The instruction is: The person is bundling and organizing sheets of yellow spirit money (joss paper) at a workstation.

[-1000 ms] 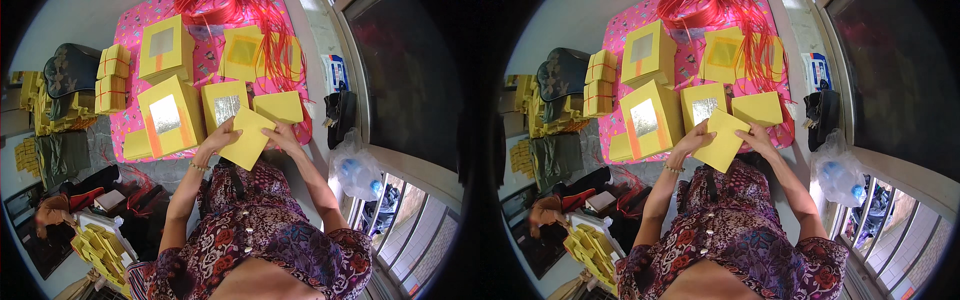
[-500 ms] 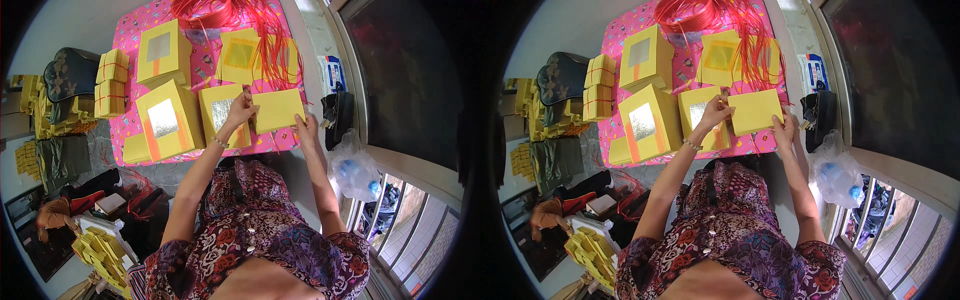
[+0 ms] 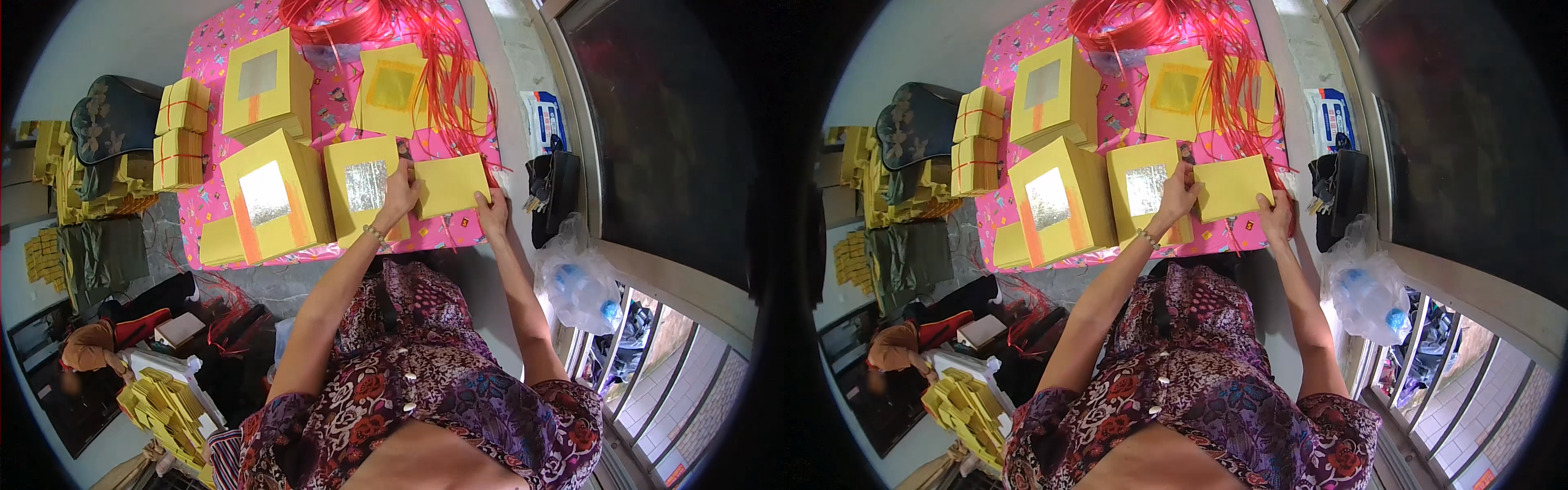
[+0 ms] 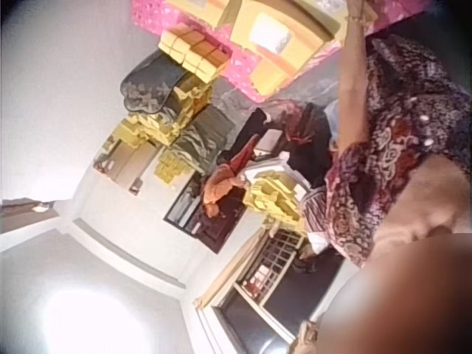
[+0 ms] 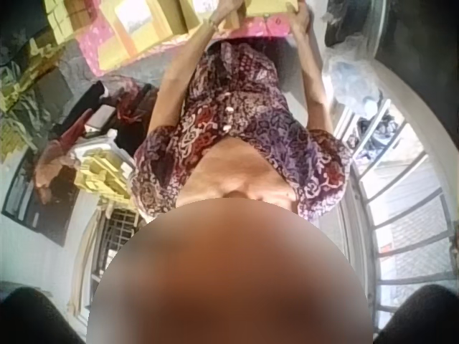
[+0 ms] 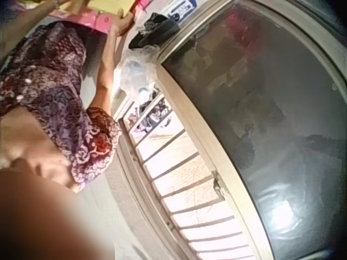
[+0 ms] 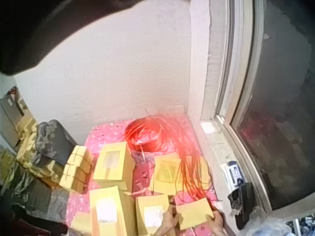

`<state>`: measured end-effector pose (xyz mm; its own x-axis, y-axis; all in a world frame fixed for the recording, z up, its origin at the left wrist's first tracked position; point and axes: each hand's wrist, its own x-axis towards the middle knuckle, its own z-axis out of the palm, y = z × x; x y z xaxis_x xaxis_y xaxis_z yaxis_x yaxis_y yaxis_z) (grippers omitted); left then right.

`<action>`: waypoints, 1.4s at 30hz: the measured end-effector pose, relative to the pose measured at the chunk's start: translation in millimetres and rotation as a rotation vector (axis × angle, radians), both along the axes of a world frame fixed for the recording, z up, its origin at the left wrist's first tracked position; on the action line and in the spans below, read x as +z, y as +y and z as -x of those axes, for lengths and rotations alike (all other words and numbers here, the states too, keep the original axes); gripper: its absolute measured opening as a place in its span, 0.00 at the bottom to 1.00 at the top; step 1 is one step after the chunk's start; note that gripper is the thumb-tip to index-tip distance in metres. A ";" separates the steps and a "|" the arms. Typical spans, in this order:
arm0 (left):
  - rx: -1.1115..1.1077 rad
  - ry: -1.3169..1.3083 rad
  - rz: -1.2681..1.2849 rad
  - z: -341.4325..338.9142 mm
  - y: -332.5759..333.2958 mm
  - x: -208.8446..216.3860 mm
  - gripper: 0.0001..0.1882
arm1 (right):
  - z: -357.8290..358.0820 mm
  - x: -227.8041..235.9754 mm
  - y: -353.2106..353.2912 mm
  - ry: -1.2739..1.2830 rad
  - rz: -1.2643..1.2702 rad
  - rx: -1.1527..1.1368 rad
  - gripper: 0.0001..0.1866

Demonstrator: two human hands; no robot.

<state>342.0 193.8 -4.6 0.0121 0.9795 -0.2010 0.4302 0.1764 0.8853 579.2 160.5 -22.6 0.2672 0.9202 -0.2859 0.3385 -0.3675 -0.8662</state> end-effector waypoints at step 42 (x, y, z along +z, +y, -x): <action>-0.250 0.411 -0.221 92.5 -123.7 24.3 0.25 | 76.5 73.6 -18.3 -0.582 -0.505 0.776 0.17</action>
